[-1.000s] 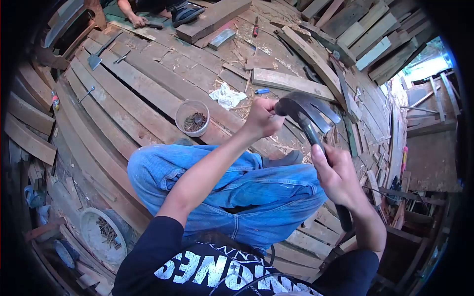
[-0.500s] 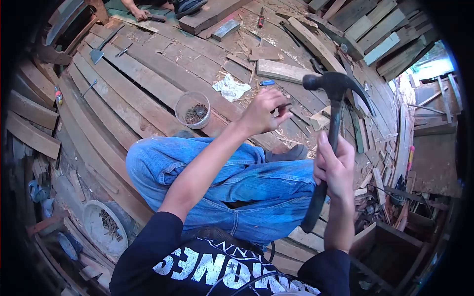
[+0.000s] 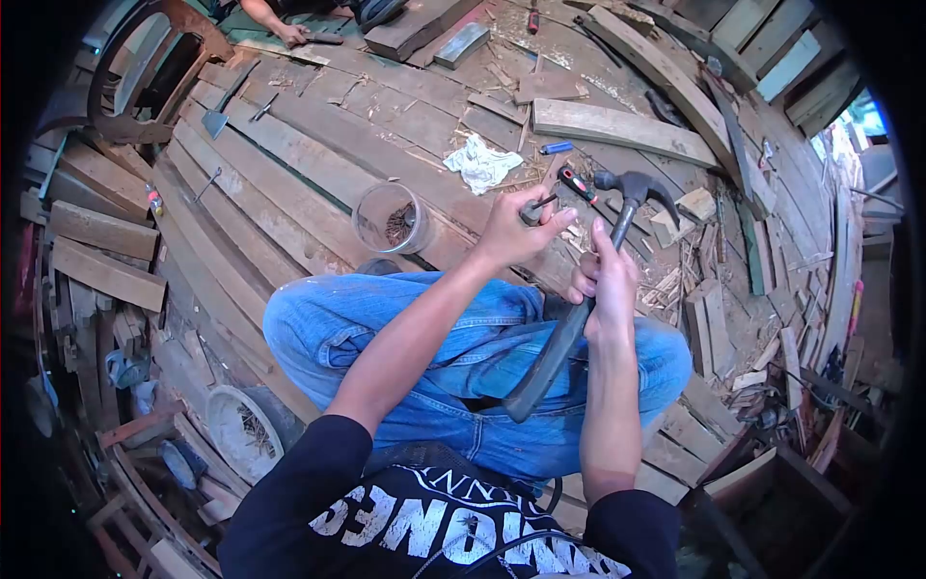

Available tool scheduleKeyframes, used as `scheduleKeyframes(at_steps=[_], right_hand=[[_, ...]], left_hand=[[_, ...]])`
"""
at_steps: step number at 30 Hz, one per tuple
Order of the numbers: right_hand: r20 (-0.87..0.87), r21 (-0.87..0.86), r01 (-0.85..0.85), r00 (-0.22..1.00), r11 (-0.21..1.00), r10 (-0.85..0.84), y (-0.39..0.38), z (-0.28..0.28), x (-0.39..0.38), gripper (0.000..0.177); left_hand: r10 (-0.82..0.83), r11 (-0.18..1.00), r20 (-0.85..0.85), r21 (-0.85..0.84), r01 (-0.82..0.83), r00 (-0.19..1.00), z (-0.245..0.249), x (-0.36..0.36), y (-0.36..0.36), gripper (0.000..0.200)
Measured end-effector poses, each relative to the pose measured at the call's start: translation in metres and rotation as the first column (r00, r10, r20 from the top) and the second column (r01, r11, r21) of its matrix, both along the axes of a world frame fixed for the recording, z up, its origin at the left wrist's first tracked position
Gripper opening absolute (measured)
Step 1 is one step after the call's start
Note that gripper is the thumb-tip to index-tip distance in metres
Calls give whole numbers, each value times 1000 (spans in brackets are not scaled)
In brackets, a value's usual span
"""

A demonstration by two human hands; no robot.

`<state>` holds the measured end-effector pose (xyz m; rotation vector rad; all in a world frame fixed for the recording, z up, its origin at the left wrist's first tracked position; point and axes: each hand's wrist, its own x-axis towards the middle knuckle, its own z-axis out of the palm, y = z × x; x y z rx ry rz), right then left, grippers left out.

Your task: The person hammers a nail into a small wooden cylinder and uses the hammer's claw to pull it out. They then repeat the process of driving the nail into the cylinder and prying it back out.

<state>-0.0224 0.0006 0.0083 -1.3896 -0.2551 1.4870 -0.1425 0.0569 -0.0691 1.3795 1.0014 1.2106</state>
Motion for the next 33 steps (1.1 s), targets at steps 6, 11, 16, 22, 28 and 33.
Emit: scheduleKeyframes(at_steps=[6,11,16,22,28,33], right_hand=[[-461,-87,55,883,995,-89,5,-25,17,23],[-560,-87,28,825,996,-72,3,-29,13,20],[-508,-108,-25,861,994,-33,0,-19,6,16],[-515,-117,-33,857,993,-32,-1,-22,6,14],[-503,-130,1,862,991,-67,-2,-26,7,13],[-510,-123,4,857,992,-67,-1,-23,6,13]], left_hand=[[-65,997,-14,-34,65,998,-3,-6,3,42],[-95,992,-8,-81,94,995,-9,-10,9,42],[-149,981,-69,-133,139,986,-2,-13,10,41],[-179,979,-94,-113,168,979,-3,-12,10,40],[-198,976,-108,-107,187,974,-5,-11,9,39],[-195,979,-105,-83,187,975,-3,-10,8,39]])
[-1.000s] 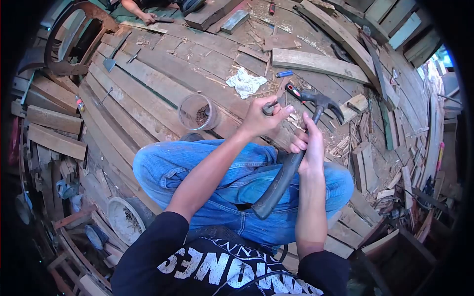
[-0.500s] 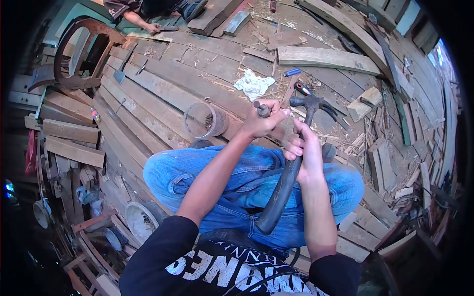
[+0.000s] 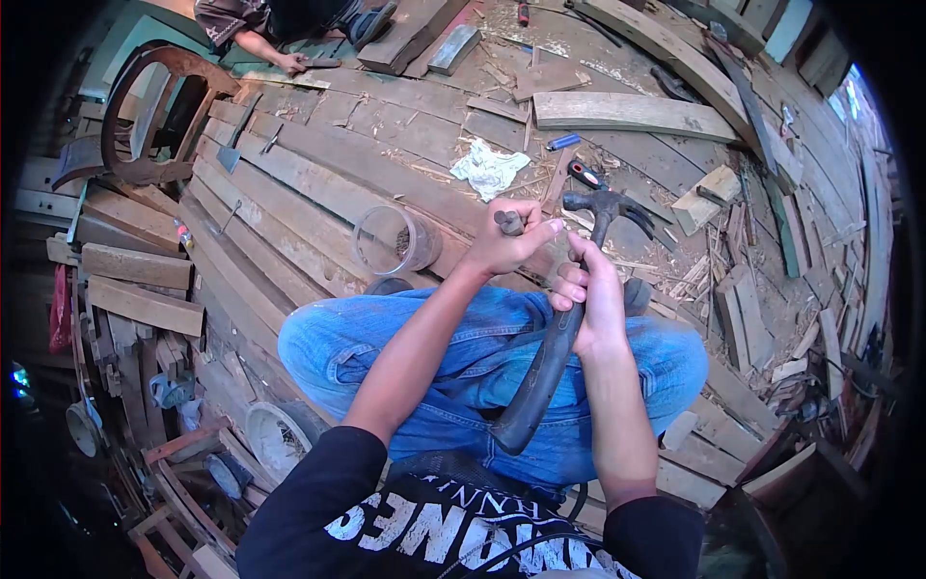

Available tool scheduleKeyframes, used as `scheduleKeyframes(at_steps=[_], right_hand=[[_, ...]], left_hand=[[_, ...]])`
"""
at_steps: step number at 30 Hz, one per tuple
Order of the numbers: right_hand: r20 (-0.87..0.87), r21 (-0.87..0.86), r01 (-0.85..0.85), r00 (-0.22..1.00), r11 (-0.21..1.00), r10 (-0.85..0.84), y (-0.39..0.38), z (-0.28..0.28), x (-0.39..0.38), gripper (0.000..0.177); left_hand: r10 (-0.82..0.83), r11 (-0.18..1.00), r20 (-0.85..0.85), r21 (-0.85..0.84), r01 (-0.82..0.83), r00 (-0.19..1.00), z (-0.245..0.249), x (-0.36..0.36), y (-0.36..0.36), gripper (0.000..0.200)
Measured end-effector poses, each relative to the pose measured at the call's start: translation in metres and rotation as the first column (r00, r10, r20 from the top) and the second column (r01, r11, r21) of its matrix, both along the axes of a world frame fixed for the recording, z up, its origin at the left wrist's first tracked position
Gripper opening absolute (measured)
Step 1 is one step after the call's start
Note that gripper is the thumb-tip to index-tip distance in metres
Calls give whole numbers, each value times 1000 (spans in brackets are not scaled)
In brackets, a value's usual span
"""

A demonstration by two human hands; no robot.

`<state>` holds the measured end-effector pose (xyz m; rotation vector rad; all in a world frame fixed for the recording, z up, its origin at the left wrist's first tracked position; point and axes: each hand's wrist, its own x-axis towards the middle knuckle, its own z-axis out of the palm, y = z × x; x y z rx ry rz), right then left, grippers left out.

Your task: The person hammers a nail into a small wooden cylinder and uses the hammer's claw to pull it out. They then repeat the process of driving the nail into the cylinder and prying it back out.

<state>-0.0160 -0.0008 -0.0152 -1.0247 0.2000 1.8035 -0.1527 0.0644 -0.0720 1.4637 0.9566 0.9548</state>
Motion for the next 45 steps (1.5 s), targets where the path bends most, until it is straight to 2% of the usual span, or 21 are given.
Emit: scheduleKeyframes(at_steps=[3,7,12,14,15,16,19,20,21,23,24,26,28,32,33,34,35,38,42,44,45], right_hand=[[-18,12,-6,1000,1000,6,0,-2,0,14],[9,-1,-18,1000,1000,18,1,-3,-1,18],[88,40,-65,994,997,61,8,-20,-5,21],[355,-23,-94,930,995,96,15,-29,-12,20],[451,-32,-117,884,993,119,21,-34,-16,21],[464,-23,-140,876,990,134,28,-36,-17,21],[745,-123,-393,570,911,347,52,-47,-19,28],[807,-160,-471,444,867,390,62,-49,-23,22],[872,-149,-552,318,820,372,72,-58,-24,22],[957,-254,-636,-56,729,284,97,-90,-30,27],[946,-324,-651,-247,687,212,104,-94,-37,31],[876,-407,-632,-475,660,85,100,-100,-53,46],[867,-436,-689,-495,578,64,100,-113,-60,42],[863,-433,-811,-498,394,-78,104,-158,-62,37],[897,-292,-880,-388,376,-213,102,-157,-66,36],[903,-145,-928,-266,343,-338,100,-157,-68,35],[845,-196,-915,-340,351,-414,95,-154,-72,30],[786,-307,-866,-464,395,-408,94,-152,-84,30],[754,-375,-821,-540,430,-374,101,-149,-100,29],[752,-381,-815,-548,436,-368,105,-148,-104,29],[753,-382,-817,-547,432,-367,107,-148,-107,29]], left_hand=[[-10,1000,-33,-1,10,999,2,-1,0,40],[67,997,37,-34,-66,997,1,-5,1,40],[240,957,142,134,-259,960,46,-25,8,42],[263,947,244,121,-299,933,65,-34,7,41],[279,937,204,153,-312,938,76,-40,6,40],[291,931,160,181,-318,943,83,-46,4,40],[315,911,246,191,-365,917,95,-57,1,36],[318,909,305,169,-380,898,98,-58,1,35],[307,900,371,184,-394,876,99,-59,1,35],[305,904,390,168,-393,869,100,-64,-3,35],[314,900,392,167,-402,865,102,-68,-2,35],[310,902,426,152,-405,850,110,-75,-7,35],[348,881,381,179,-438,857,110,-87,-9,35],[360,873,539,94,-479,762,118,-91,-7,36],[388,846,459,168,-507,799,115,-92,-5,38],[400,841,457,162,-516,795,115,-93,-5,38],[386,850,448,167,-500,806,116,-92,-5,39],[362,872,443,151,-466,820,113,-86,-5,41],[365,874,413,156,-459,834,110,-79,-6,40],[329,890,369,187,-416,869,109,-79,-6,38],[290,910,408,164,-382,866,106,-80,-7,37]])
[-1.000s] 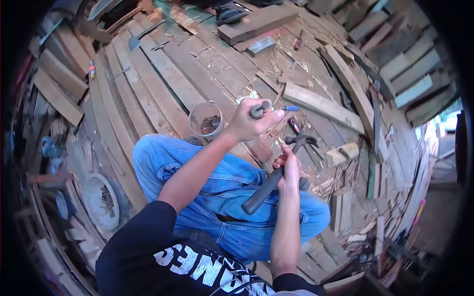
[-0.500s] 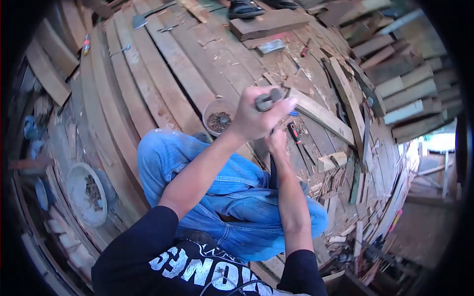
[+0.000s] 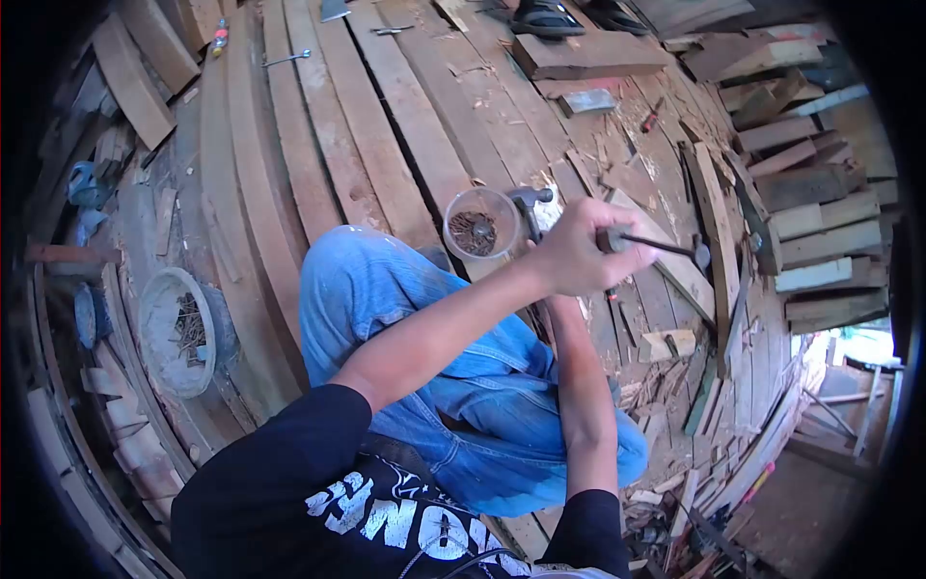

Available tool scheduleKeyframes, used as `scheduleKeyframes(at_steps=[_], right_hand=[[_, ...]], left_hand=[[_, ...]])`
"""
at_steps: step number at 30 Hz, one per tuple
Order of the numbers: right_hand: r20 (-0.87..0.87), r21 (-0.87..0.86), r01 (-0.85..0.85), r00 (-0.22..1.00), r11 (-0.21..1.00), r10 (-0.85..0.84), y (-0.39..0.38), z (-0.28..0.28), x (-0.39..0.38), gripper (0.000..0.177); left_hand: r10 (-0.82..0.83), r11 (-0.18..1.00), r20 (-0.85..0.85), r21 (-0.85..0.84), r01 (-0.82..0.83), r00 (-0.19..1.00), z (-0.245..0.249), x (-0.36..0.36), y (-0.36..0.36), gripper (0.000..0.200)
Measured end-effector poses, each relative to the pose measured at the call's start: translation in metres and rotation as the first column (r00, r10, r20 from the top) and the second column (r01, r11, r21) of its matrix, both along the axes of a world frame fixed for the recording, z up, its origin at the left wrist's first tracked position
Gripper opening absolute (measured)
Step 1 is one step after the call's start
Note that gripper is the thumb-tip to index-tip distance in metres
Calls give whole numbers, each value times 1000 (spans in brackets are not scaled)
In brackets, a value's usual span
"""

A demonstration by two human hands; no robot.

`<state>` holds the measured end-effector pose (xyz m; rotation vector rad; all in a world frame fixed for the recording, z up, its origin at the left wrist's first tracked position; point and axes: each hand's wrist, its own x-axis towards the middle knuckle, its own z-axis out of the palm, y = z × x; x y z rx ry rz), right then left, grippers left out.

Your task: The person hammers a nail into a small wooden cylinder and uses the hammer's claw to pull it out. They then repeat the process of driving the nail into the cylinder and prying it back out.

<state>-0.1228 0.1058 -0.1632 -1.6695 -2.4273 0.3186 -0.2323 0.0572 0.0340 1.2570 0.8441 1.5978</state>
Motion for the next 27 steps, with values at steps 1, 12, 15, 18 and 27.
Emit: scheduleKeyframes(at_steps=[1,12,15,18,27], right_hand=[[0,-3,-4,1000,1000,4,1,0,-3,28],[8,-44,-70,998,997,70,-8,-1,-37,26],[13,-32,-44,999,999,44,-9,14,-35,26],[14,4,22,1000,1000,-22,-5,49,-24,26],[-474,131,245,866,961,-156,21,211,58,19]], left_hand=[[17,1000,-13,1,-17,1000,-2,-1,2,37],[53,999,-22,0,-53,998,-10,-3,9,15],[56,998,-13,-38,-56,998,-9,-4,9,17],[9,1000,-62,-8,-9,998,5,-7,4,28],[38,999,224,23,-44,974,41,-36,-18,34]])
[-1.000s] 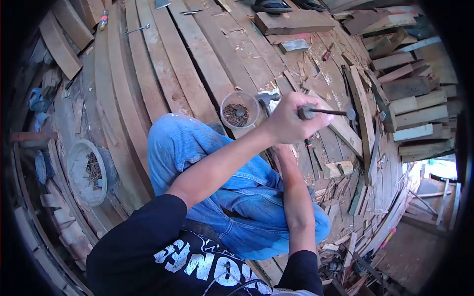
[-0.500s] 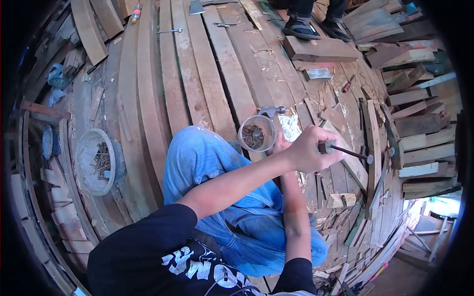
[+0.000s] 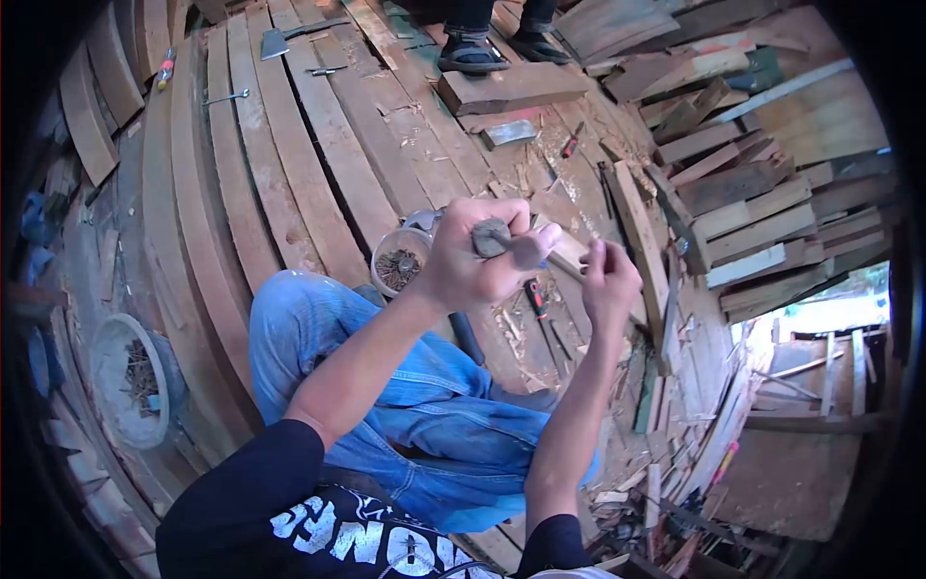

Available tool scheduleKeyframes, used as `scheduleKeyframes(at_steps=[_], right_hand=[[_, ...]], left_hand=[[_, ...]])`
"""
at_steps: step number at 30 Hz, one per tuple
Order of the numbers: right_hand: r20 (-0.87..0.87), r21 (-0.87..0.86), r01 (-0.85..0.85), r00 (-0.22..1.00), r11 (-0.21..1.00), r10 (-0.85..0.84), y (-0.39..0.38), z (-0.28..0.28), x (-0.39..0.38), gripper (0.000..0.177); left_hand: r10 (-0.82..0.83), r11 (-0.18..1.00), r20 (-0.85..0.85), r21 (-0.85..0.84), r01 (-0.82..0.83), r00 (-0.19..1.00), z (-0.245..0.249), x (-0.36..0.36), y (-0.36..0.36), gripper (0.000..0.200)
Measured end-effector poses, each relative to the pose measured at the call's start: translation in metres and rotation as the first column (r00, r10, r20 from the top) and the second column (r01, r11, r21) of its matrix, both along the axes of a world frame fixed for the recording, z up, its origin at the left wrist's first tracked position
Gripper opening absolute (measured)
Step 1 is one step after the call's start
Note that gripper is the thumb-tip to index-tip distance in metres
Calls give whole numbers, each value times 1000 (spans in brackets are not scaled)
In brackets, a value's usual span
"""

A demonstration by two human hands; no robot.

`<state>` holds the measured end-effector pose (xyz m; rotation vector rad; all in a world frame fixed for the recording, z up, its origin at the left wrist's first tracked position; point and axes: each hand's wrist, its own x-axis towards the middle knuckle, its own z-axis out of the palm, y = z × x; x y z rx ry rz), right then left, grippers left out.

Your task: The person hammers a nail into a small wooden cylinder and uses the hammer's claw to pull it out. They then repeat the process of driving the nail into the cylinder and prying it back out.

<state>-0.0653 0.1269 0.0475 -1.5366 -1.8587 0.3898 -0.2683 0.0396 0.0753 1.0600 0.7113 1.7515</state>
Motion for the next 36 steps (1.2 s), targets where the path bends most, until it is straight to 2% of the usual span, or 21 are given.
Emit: scheduleKeyframes(at_steps=[1,2,4,6,7,9,10,12,13,14,16,18,20,22,24,26,28,30,32,35,36], right_hand=[[-178,7,-56,982,998,56,-12,16,1,21],[-351,26,-109,930,994,111,-29,38,-5,24],[-459,162,-286,825,944,329,-66,78,-17,39],[-522,366,-436,635,822,569,-92,103,-37,56],[-525,358,-420,648,834,552,-105,112,-46,56],[-388,451,-431,694,782,606,-124,120,-59,72],[-395,439,-414,708,797,585,-130,116,-56,72],[-599,392,-409,567,824,565,-140,109,-54,68],[-680,398,-320,526,860,511,-144,110,-56,59],[-782,397,-269,401,878,477,-146,113,-56,53],[-872,394,-273,191,878,451,-147,113,-46,51],[-907,352,-290,130,890,401,-147,115,-42,51],[-907,372,-282,93,884,411,-145,110,-37,51],[-888,398,-325,101,858,450,-143,105,-32,50],[-895,403,-277,81,872,439,-141,102,-27,48],[-925,365,-279,3,888,380,-136,98,-20,45],[-920,380,-258,-3,888,393,-132,91,-15,46],[-948,288,-277,56,917,314,-130,89,-12,48],[-960,258,-209,51,943,274,-126,83,-6,49],[-955,292,-209,-118,933,273,-123,69,6,51],[-956,289,-204,-118,936,269,-123,65,8,51]], left_hand=[[124,992,-189,58,-115,974,-4,1,4,35],[139,989,-177,79,-127,974,-4,2,5,35],[66,998,-304,35,-58,951,-3,12,3,36],[78,996,-365,69,-56,928,-8,24,4,29],[96,994,-432,92,-62,897,-12,29,2,22],[91,995,-527,80,-57,845,-10,38,-6,18],[65,997,-527,65,-36,847,-11,43,-9,18],[111,992,-644,113,-49,757,-13,47,-11,18],[111,993,-680,110,-49,724,-13,49,-14,18],[90,995,-694,98,-31,714,-12,51,-16,18],[59,986,-716,150,71,695,-11,51,-21,18],[24,989,-785,107,98,619,-12,50,-23,17],[24,971,-738,179,161,674,-12,47,-22,22],[-27,967,-784,136,215,620,-13,46,-22,21],[-81,957,-733,133,259,676,-14,52,-21,19],[-161,950,-758,55,309,632,-14,53,-19,16],[-75,957,-765,125,261,640,-23,57,-16,15],[-112,955,-785,84,283,610,-22,60,-16,14],[-9,979,-819,109,170,574,-24,68,-15,13],[-13,988,-824,78,136,566,-30,79,-14,19],[-19,987,-825,73,141,565,-32,81,-13,19]])
